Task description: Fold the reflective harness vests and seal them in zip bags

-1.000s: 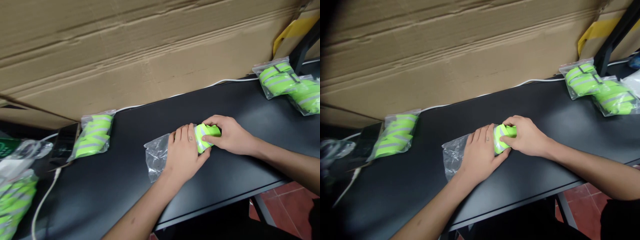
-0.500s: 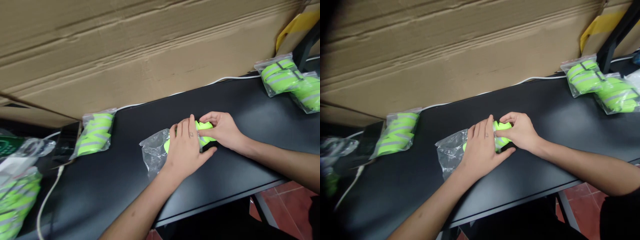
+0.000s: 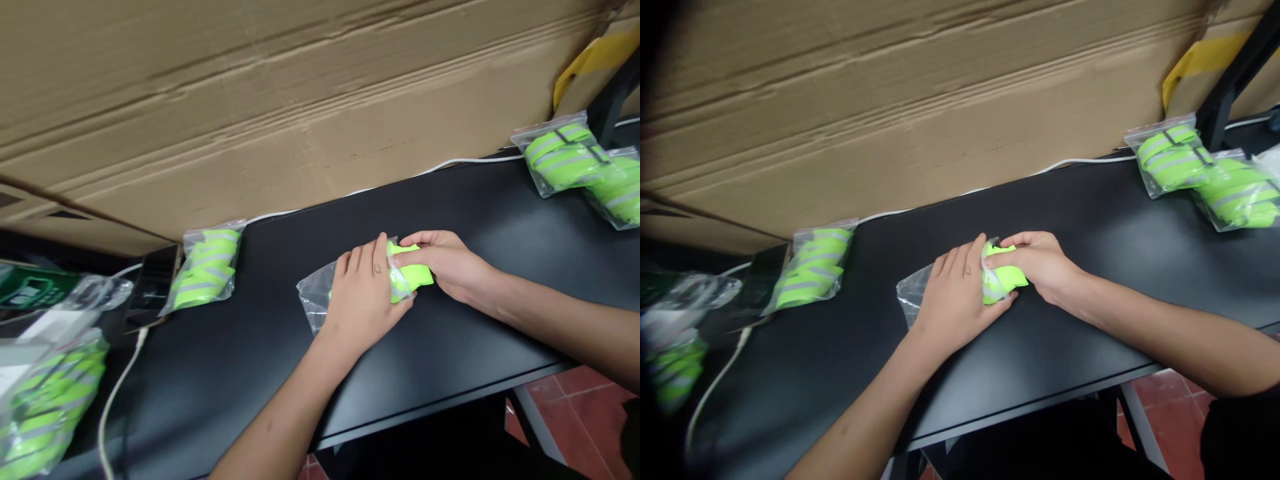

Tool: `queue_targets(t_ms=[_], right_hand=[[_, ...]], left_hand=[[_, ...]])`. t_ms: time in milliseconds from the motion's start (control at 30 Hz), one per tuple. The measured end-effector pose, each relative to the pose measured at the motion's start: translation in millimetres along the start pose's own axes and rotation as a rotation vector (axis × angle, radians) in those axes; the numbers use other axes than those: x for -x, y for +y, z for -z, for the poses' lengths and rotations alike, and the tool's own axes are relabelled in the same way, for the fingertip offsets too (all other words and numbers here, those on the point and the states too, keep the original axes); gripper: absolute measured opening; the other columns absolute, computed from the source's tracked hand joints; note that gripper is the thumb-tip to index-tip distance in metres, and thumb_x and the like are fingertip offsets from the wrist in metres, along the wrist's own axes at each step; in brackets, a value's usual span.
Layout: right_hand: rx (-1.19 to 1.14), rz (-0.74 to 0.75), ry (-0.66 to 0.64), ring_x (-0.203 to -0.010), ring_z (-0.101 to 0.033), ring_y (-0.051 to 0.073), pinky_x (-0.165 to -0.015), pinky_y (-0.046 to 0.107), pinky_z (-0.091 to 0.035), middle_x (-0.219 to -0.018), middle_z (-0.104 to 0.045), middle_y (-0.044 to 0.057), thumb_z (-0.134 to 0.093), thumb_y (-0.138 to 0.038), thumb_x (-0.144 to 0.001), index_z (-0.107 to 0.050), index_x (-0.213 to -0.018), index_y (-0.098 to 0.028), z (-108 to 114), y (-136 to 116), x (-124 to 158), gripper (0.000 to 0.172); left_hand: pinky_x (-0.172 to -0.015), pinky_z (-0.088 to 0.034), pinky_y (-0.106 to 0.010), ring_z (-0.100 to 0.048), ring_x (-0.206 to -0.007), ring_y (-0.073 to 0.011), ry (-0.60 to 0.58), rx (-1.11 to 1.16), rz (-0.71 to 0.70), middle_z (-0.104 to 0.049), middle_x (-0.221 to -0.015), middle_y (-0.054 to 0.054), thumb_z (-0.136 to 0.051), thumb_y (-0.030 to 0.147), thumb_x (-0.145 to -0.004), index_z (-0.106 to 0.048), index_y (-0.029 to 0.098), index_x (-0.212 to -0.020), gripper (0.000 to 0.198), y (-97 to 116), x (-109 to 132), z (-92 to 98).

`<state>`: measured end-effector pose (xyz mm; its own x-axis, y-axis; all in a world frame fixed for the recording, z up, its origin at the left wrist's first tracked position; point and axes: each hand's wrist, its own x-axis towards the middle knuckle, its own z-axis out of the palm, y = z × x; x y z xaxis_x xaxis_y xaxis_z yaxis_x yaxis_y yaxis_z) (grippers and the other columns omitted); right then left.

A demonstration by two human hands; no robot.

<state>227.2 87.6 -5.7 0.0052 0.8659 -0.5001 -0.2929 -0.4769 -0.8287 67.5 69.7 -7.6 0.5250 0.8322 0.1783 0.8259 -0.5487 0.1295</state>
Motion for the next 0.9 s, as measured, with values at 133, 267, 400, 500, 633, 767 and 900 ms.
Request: queue_targets(t_ms=[133, 267, 400, 500, 633, 767, 900], right_hand=[[-0.012, 0.092, -0.081, -0.07, -0.063, 0.015, -0.068, 0.031, -0.052, -0.077, -0.069, 0.001, -0.091, -0.022, -0.048, -0.069, -0.073, -0.017, -9.0, 1.4, 7.0, 0.033], [0.231, 0.353, -0.408, -0.064, -0.052, 0.011, -0.063, 0.027, -0.044, -0.07, -0.058, -0.003, -0.062, -0.025, -0.084, -0.064, -0.073, -0.018, -9.0, -3.8, 20.2, 0.013], [0.635, 0.599, -0.651, -0.063, -0.045, 0.011, -0.062, 0.026, -0.039, -0.07, -0.053, -0.005, -0.045, -0.008, -0.089, -0.06, -0.079, -0.019, -3.3, -29.1, 32.2, 0.022], [0.905, 0.747, -0.689, -0.059, -0.044, 0.01, -0.058, 0.025, -0.036, -0.064, -0.053, -0.006, -0.051, -0.01, -0.092, -0.061, -0.076, -0.019, -2.1, -54.9, 38.0, 0.021], [0.953, 0.913, -0.602, -0.062, -0.055, 0.012, -0.061, 0.026, -0.043, -0.069, -0.066, -0.003, -0.065, -0.022, -0.092, -0.072, -0.079, -0.019, -5.3, -73.0, 41.2, 0.015], [0.905, 1.348, -0.462, -0.081, -0.064, 0.018, -0.08, 0.034, -0.05, -0.086, -0.073, 0.003, -0.062, -0.031, -0.096, -0.074, -0.09, -0.02, -9.0, -67.3, 41.4, 0.018], [0.985, 1.473, -0.469, -0.1, -0.058, 0.023, -0.092, 0.043, -0.043, -0.099, -0.073, 0.006, -0.067, -0.036, -0.093, -0.071, -0.106, -0.02, -9.1, -60.1, 40.3, 0.022]], left_hand=[[-0.098, -0.047, -0.054, -0.06, -0.119, -0.0407, 0.068, 0.011, 0.055, -0.06, -0.134, -0.026, -0.068, 0.039, -0.078, -0.039, 0.004, -0.144, 0.081, -1.0, -2.0, 3.7], [-0.091, -0.053, -0.052, -0.066, -0.108, -0.037, 0.15, 0.101, 0.047, -0.069, -0.121, -0.019, -0.066, 0.039, -0.078, -0.05, 0.01, -0.135, 0.067, -5.9, 1.2, 12.5], [-0.091, -0.055, -0.046, -0.069, -0.103, -0.0303, 0.201, 0.357, 0.081, -0.072, -0.115, -0.011, -0.068, 0.032, -0.071, -0.056, 0.016, -0.127, 0.059, -3.5, 4.0, 28.3], [-0.089, -0.057, -0.042, -0.071, -0.098, -0.0261, 0.189, 0.646, 0.113, -0.073, -0.115, -0.009, -0.069, 0.028, -0.069, -0.058, 0.019, -0.123, 0.056, -1.4, 2.7, 42.6], [-0.089, -0.058, -0.041, -0.071, -0.1, -0.0266, 0.063, 1.016, 0.076, -0.073, -0.114, -0.009, -0.069, 0.027, -0.071, -0.058, 0.018, -0.126, 0.056, -10.1, -0.2, 55.0], [-0.088, -0.058, -0.049, -0.07, -0.108, -0.0354, -0.015, 1.307, 0.114, -0.073, -0.117, -0.014, -0.057, 0.045, -0.075, -0.059, 0.015, -0.132, 0.064, -22.8, -0.2, 54.5], [-0.08, -0.058, -0.056, -0.072, -0.097, -0.0409, 0.004, 1.213, 0.231, -0.074, -0.102, -0.018, -0.043, 0.054, -0.08, -0.062, 0.008, -0.13, 0.071, -23.2, 3.1, 46.1]])
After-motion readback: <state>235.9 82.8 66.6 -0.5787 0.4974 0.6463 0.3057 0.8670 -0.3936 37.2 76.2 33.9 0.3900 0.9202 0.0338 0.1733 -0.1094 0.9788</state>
